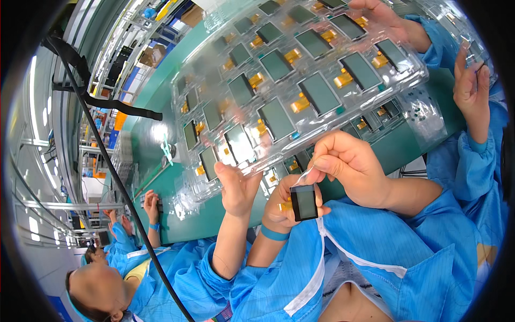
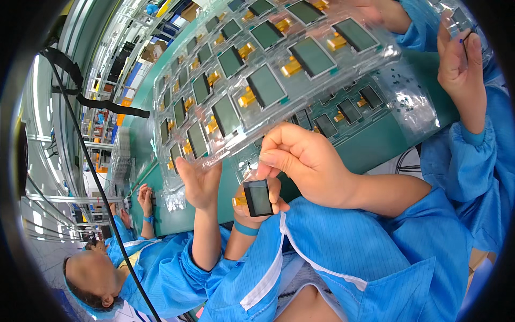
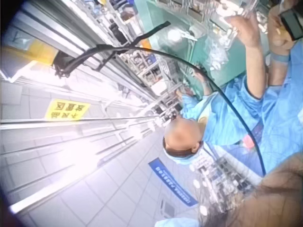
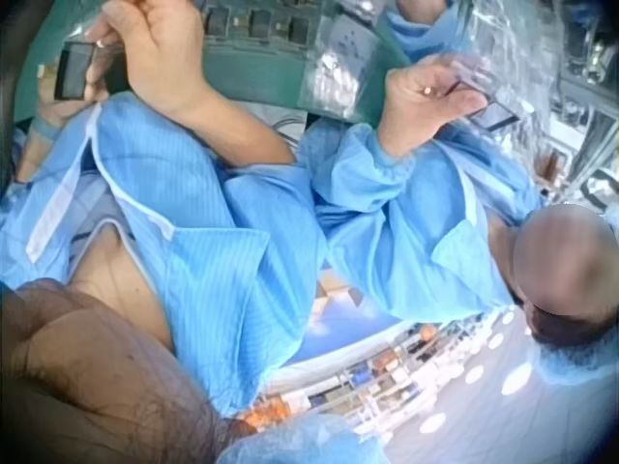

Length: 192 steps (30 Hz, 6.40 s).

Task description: The person assembles electronic screen modules into plastic frames by hand, using adhesive stickers to secure the components.

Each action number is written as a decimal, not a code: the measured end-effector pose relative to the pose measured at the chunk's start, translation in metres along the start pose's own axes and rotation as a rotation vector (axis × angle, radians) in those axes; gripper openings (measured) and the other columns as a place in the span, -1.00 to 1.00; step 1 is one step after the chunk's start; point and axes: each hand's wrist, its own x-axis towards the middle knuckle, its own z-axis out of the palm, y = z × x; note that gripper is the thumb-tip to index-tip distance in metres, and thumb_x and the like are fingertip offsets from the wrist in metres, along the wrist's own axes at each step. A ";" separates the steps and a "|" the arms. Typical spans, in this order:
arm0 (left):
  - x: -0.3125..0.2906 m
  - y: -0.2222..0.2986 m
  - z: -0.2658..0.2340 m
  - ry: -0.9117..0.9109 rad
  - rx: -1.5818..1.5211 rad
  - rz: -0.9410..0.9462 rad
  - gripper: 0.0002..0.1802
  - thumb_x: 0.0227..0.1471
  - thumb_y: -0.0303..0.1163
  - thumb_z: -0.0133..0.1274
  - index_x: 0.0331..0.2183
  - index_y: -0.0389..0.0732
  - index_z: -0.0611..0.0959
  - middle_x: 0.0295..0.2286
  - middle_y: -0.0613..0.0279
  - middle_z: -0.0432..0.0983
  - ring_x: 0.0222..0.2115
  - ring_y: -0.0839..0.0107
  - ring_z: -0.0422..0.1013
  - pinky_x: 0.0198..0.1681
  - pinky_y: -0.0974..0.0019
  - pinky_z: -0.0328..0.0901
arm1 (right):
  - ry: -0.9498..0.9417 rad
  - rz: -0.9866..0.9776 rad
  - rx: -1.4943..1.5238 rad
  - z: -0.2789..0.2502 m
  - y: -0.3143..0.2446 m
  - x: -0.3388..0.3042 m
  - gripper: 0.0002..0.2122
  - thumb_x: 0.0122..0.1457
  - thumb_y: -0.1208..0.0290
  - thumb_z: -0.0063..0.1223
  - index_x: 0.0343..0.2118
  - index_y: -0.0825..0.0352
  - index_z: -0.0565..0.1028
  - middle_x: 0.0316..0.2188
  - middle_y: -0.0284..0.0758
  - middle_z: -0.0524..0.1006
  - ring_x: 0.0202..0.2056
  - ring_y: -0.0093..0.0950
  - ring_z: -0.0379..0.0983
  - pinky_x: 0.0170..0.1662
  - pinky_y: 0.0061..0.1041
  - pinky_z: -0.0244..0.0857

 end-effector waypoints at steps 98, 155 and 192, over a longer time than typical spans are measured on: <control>0.007 0.006 0.033 0.340 0.497 0.182 -0.43 -0.22 -0.73 0.10 -0.06 -0.44 0.38 -0.21 -0.01 0.43 -0.18 0.24 0.40 -0.18 0.32 0.36 | -0.222 -0.848 -1.129 -0.028 0.000 0.012 -0.68 -0.28 0.37 0.26 -0.38 0.25 0.46 -0.19 -0.35 0.48 -0.13 -0.32 0.32 -0.18 -0.32 0.14; 0.019 0.001 0.008 0.409 0.547 0.215 -0.50 -0.08 -0.53 0.07 -0.03 -0.33 0.38 -0.26 0.06 0.48 -0.26 0.38 0.43 -0.16 0.39 0.32 | -0.124 -0.419 -1.032 -0.033 0.013 0.010 -0.44 -0.22 0.53 0.30 -0.15 0.33 0.19 -0.15 -0.20 0.45 -0.04 -0.34 0.26 -0.05 -0.43 0.20; 0.025 0.006 0.012 0.557 0.765 0.260 -0.39 0.06 -0.63 -0.20 0.13 -0.25 0.00 -0.23 0.02 0.44 -0.18 0.43 0.37 -0.08 0.40 0.23 | -0.091 -0.607 -1.317 -0.030 0.007 0.033 -0.67 -0.17 0.43 0.17 -0.28 0.32 0.39 -0.16 -0.22 0.39 -0.20 -0.31 0.38 -0.19 -0.40 0.30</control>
